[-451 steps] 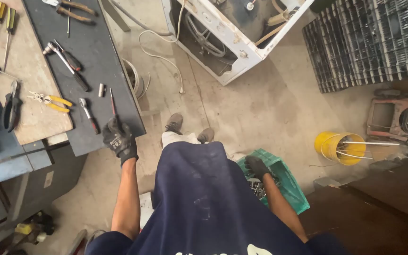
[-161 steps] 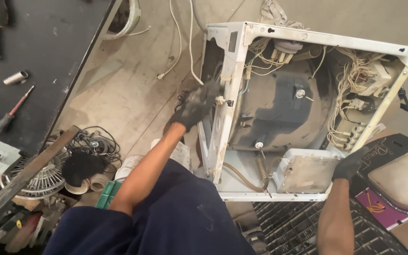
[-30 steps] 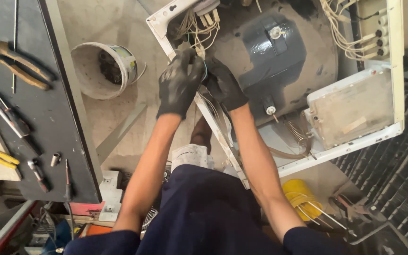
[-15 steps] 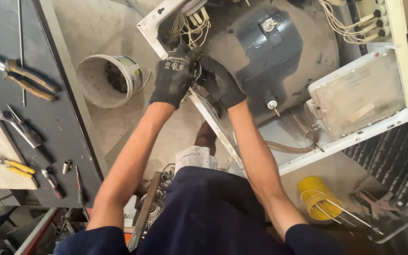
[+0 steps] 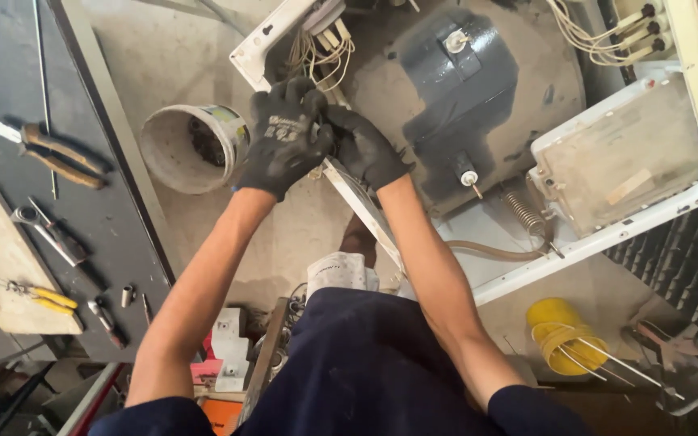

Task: Disconnecting electrical wires and components from the motor and internal assembly of a washing machine during repair or disassembly.

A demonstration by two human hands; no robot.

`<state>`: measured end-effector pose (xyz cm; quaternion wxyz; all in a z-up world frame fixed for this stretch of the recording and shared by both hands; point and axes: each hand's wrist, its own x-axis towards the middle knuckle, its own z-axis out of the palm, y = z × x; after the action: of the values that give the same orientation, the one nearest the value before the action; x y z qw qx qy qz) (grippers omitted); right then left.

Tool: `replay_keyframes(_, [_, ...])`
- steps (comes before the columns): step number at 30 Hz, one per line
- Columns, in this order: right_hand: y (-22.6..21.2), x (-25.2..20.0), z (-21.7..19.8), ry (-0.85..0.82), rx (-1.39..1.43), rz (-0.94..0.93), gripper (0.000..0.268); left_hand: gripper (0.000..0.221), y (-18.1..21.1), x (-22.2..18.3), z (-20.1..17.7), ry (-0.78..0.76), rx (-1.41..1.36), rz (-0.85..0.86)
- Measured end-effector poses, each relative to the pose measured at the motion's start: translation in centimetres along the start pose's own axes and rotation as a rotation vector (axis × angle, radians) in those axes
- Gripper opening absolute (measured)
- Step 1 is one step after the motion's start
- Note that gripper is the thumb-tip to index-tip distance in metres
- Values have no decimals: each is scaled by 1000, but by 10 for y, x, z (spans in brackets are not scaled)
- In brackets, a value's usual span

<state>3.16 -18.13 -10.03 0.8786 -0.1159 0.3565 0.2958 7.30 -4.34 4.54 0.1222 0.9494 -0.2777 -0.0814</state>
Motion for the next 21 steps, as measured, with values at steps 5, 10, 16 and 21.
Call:
replay_keyframes(5, [1, -19, 20, -18, -110, -54, 12, 16, 3, -11, -6, -10, -53, -177])
replay_keyframes(10, [8, -9, 9, -74, -131, -120, 8, 13, -4, -5, 32, -179, -242, -398])
replay_keyframes(16, [11, 5, -7, 176, -424, -211, 19, 38, -35, 17, 102, -532, -273, -741])
replay_keyframes(21, [-8, -56, 64, 195, -1130, -285, 31, 25, -37, 36, 89, -433, -353, -817])
